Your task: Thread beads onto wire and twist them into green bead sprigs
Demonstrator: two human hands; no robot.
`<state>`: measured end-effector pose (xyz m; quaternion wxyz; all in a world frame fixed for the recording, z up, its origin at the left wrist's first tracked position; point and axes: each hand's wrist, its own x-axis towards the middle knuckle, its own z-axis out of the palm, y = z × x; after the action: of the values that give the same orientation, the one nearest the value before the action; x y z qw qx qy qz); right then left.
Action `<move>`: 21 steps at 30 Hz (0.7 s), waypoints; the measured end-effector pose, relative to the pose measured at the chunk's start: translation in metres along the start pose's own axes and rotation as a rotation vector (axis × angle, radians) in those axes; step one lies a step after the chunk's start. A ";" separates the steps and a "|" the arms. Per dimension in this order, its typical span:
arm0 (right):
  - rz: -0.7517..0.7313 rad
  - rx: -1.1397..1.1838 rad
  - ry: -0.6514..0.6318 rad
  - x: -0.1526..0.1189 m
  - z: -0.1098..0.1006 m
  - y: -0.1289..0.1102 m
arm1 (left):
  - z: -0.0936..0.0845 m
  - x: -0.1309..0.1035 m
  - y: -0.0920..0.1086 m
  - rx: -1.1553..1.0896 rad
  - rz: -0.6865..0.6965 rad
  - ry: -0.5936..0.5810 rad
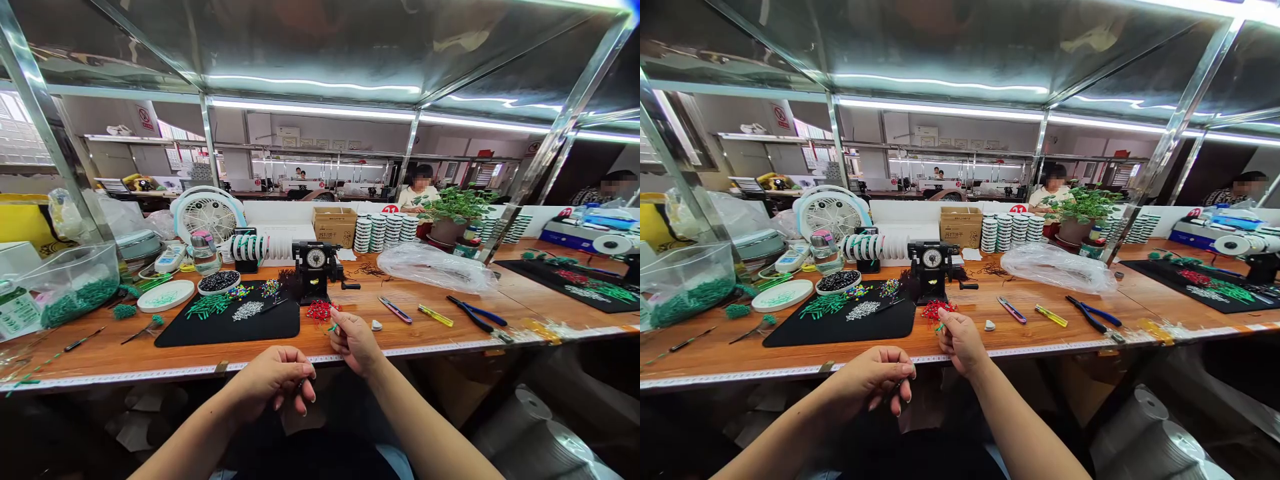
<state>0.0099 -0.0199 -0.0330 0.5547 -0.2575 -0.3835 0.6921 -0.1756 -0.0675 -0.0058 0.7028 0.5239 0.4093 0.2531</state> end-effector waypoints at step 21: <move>-0.067 -0.203 -0.035 -0.002 0.002 0.005 | 0.004 -0.004 0.003 0.068 0.024 0.014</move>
<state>0.0060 -0.0225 -0.0358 0.5419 -0.2870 -0.4698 0.6350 -0.1744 -0.0715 -0.0009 0.6786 0.5505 0.4162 0.2512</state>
